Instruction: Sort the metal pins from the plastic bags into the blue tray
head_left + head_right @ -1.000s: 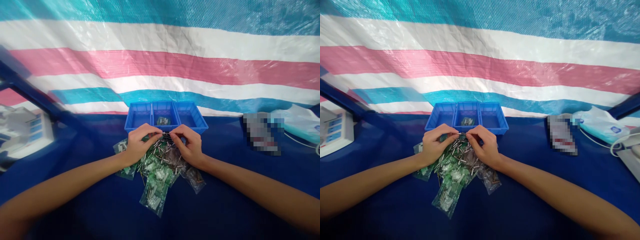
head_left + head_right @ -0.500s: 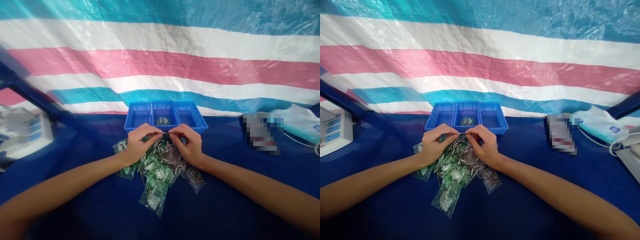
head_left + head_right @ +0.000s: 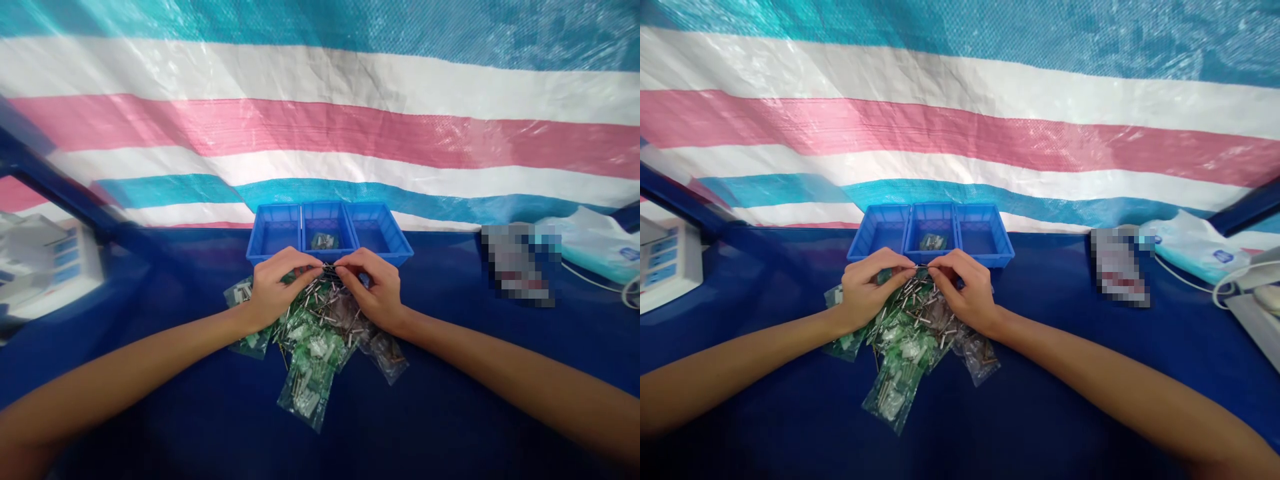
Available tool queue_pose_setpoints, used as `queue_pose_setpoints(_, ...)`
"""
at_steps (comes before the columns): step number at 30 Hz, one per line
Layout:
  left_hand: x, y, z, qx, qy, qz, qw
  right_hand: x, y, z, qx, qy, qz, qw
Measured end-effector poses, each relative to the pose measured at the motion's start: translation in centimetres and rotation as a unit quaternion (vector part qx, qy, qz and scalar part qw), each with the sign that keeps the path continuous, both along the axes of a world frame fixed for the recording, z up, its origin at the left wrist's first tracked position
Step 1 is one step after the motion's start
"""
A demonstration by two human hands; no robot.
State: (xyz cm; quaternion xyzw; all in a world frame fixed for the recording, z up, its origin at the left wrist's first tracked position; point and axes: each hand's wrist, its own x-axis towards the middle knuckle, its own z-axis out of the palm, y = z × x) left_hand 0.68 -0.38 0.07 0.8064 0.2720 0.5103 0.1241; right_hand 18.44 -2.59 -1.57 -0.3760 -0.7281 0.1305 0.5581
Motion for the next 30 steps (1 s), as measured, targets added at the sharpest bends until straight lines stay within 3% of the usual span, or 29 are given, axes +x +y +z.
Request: queue_pose_setpoints(30, -0.09, 0.08, -0.12, 0.004, 0.003, -0.005, 1.0, 0.0, -0.08, 0.25, -0.005, -0.026, 0.015, 1.0)
